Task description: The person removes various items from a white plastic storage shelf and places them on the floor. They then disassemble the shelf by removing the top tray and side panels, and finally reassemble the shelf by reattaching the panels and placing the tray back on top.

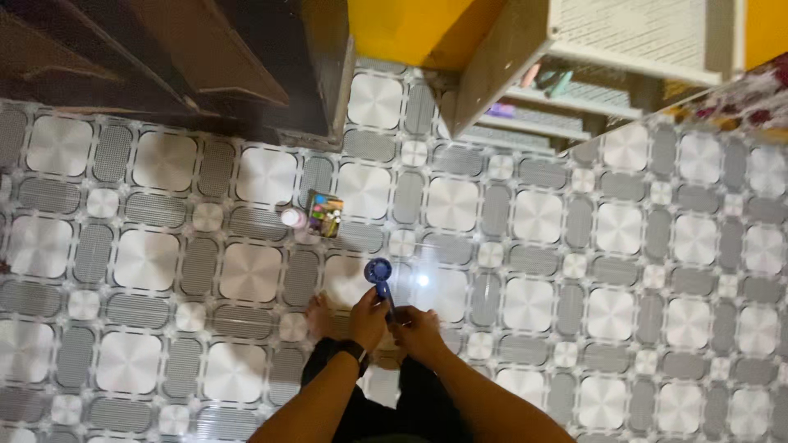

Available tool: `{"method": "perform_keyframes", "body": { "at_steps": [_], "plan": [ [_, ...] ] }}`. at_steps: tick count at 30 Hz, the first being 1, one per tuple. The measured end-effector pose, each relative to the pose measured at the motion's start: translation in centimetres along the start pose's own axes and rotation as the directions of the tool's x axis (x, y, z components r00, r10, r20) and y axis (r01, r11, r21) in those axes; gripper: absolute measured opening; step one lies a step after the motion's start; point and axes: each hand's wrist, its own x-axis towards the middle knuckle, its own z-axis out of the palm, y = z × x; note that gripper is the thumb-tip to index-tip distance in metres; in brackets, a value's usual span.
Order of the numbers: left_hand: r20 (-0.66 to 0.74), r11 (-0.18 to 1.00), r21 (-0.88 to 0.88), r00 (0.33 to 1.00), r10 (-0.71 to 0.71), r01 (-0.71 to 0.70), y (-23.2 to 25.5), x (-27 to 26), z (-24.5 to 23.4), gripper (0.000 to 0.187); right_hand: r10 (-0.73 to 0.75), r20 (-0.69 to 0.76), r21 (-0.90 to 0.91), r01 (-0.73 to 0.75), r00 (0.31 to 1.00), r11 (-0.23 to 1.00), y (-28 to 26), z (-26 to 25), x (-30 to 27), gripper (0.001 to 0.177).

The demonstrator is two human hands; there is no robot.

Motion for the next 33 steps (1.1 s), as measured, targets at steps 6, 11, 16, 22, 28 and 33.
{"method": "perform_keyframes", "body": {
  "at_steps": [6,11,16,22,28,33],
  "plan": [
    [0.035,0.877,0.452,0.985,0.166,-0.164,-6.7,6.5,-10.2,0.066,0.049,0.052,0.194,-0.058,0.997,0.979,5.5,10.1,10.9,0.031],
    [0.037,0.679,0.710,0.974,0.225,-0.184,-12.9,14.6,-15.1,0.076,0.068,-0.109,-0.011,-0.070,0.992,0.997,8.9,16.8,22.9,0.024],
    [0.012,0.654,0.750,0.991,0.131,-0.096,-17.0,20.4,-17.1,0.078,0.108,-0.177,-0.328,-0.163,0.978,0.931,11.0,19.2,32.8,0.026],
    [0.039,0.667,0.745,0.999,0.001,-0.030,-22.0,23.0,-18.0,0.081,-0.178,-0.305,-0.393,0.047,0.936,0.918,15.8,22.2,41.9,0.029],
    [0.075,0.640,0.753,0.986,0.150,-0.155,-26.4,25.5,-18.7,0.080,-0.049,-0.359,-0.245,-0.044,0.932,0.969,17.8,23.7,47.6,0.032],
    [0.093,0.700,0.697,0.987,0.128,-0.156,-27.4,26.4,-17.9,0.079,-0.137,-0.409,-0.246,0.035,0.902,0.969,20.4,23.4,49.0,0.040]
  ]
}}
